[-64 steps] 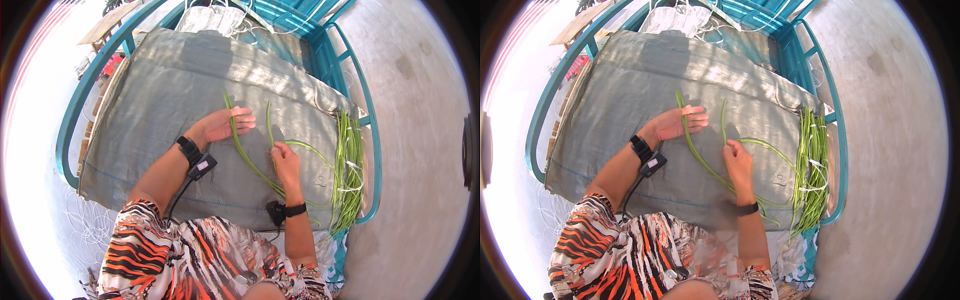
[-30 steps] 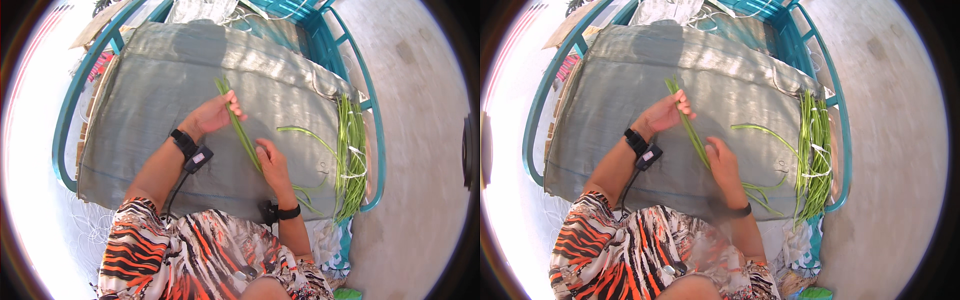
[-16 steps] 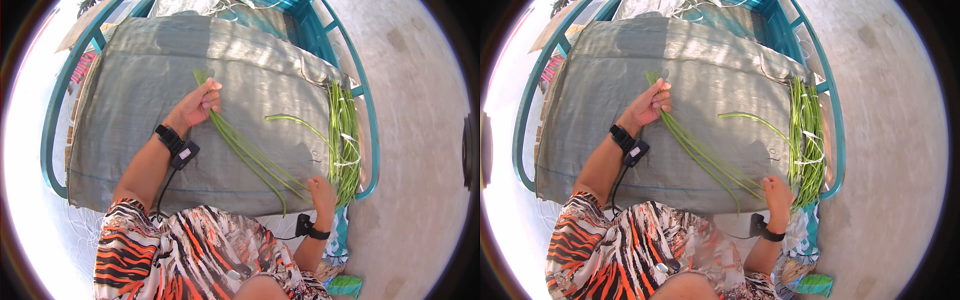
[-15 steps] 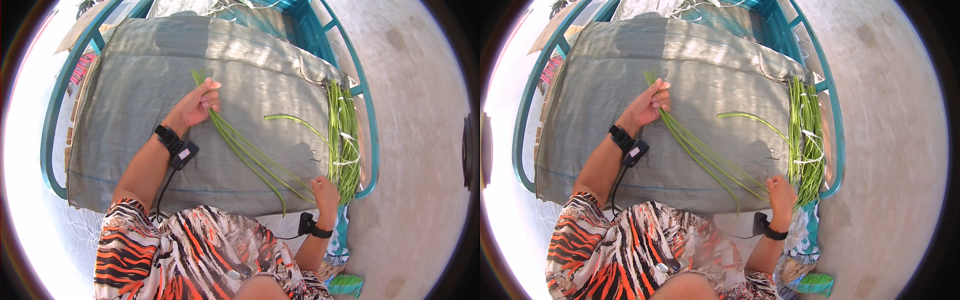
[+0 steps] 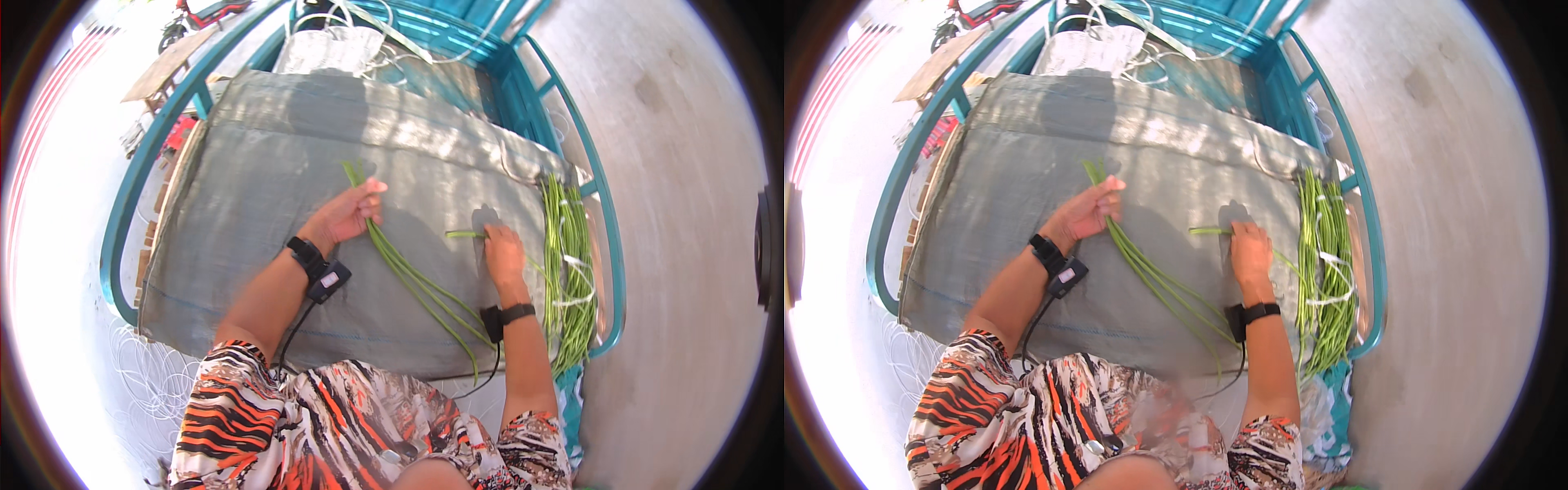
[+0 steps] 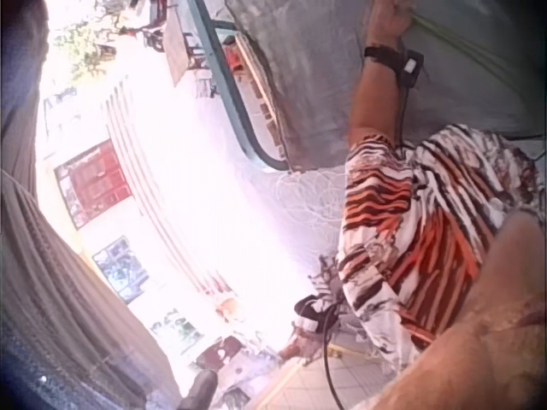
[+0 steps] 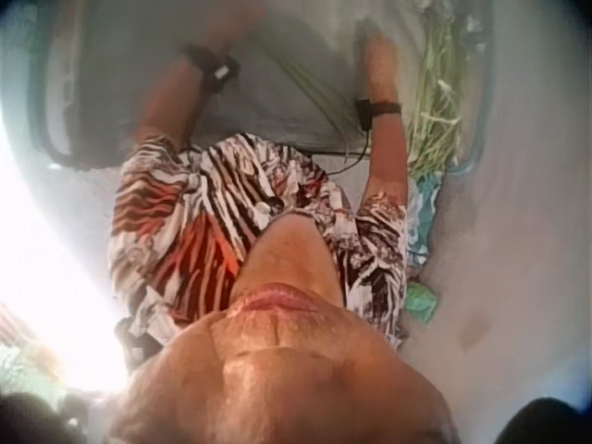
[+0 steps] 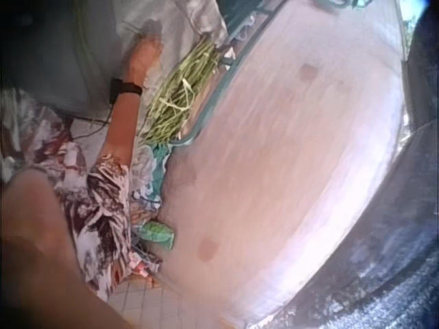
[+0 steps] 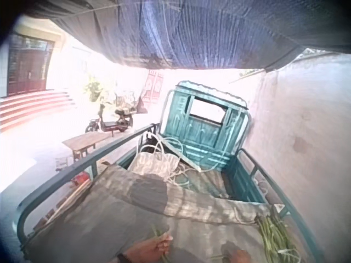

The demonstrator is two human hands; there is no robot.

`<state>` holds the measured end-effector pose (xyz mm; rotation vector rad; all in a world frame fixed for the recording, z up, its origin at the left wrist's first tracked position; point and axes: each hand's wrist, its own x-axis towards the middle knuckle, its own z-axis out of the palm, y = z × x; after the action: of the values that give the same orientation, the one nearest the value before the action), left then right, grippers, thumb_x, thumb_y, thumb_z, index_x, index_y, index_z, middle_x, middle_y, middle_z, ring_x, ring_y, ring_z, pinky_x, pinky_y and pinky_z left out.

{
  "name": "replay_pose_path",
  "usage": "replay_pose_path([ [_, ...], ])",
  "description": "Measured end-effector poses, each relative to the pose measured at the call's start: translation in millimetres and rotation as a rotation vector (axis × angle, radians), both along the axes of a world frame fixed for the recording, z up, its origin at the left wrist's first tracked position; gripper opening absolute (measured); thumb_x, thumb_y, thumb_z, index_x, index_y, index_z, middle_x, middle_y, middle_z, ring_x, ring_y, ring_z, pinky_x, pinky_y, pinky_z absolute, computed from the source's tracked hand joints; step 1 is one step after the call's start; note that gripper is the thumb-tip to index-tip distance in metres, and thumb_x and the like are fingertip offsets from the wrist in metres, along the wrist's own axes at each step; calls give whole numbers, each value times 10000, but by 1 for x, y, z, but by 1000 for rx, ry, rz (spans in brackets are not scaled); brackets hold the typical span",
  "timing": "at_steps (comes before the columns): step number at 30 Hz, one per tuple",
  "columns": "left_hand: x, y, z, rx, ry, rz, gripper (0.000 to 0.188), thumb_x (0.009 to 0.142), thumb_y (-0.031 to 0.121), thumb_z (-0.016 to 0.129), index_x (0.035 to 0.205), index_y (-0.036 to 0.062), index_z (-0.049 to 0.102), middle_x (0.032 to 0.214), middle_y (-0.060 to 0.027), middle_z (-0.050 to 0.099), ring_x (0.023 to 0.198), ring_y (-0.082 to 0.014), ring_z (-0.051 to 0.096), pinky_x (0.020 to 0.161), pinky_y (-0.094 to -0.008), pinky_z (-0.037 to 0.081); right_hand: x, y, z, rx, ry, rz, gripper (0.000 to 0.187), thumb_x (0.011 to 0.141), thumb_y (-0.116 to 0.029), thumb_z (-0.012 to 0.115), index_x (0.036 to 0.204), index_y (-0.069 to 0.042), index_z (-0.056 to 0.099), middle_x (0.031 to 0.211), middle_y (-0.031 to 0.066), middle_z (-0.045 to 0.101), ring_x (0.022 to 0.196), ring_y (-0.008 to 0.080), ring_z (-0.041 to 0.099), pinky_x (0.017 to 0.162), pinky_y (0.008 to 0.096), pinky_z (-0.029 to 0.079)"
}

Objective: The person bundles long green beans together by hand using white string, tying the stalks into neat groups and placing the finished bundles at the edge of a padded work surface in a vehicle bed.

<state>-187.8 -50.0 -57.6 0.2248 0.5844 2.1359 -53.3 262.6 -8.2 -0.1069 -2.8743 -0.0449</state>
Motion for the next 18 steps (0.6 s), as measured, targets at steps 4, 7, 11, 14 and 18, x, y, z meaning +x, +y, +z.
replay_pose_path([
  [4,8,-4,13,-77,-45,52,165,921,274,578,950,113,553,634,85,384,582,-48,410,657,-261,439,1,-31,18,-342,-101,-150,184,778,-135,638,960,-110,644,891,70,637,807,251,605,707,347,475],
  [7,9,-3,15,-141,22,110,158,888,249,624,931,117,550,654,85,398,584,-47,410,663,-258,436,-3,-68,32,-693,101,-35,163,787,-134,646,938,-75,633,790,59,611,696,176,585,637,303,461],
  [11,7,-6,21,-133,51,75,229,858,274,659,980,108,559,698,80,425,610,-60,424,690,-273,440,-17,-131,36,-1115,187,8,126,805,-120,644,906,-48,625,749,20,580,665,100,530,614,252,440],
  [14,10,0,25,-121,37,50,286,853,295,663,1042,107,561,716,70,439,624,-69,423,702,-282,441,-29,-154,20,-1361,230,106,107,809,-100,649,882,-29,616,751,-3,572,643,71,492,591,234,432],
  [18,7,-2,20,18,86,-17,309,878,323,626,1093,113,556,751,42,487,708,-104,509,751,-310,465,-36,-177,15,-1283,138,57,91,809,-62,647,888,-35,612,750,-11,579,627,52,486,574,222,417],
])
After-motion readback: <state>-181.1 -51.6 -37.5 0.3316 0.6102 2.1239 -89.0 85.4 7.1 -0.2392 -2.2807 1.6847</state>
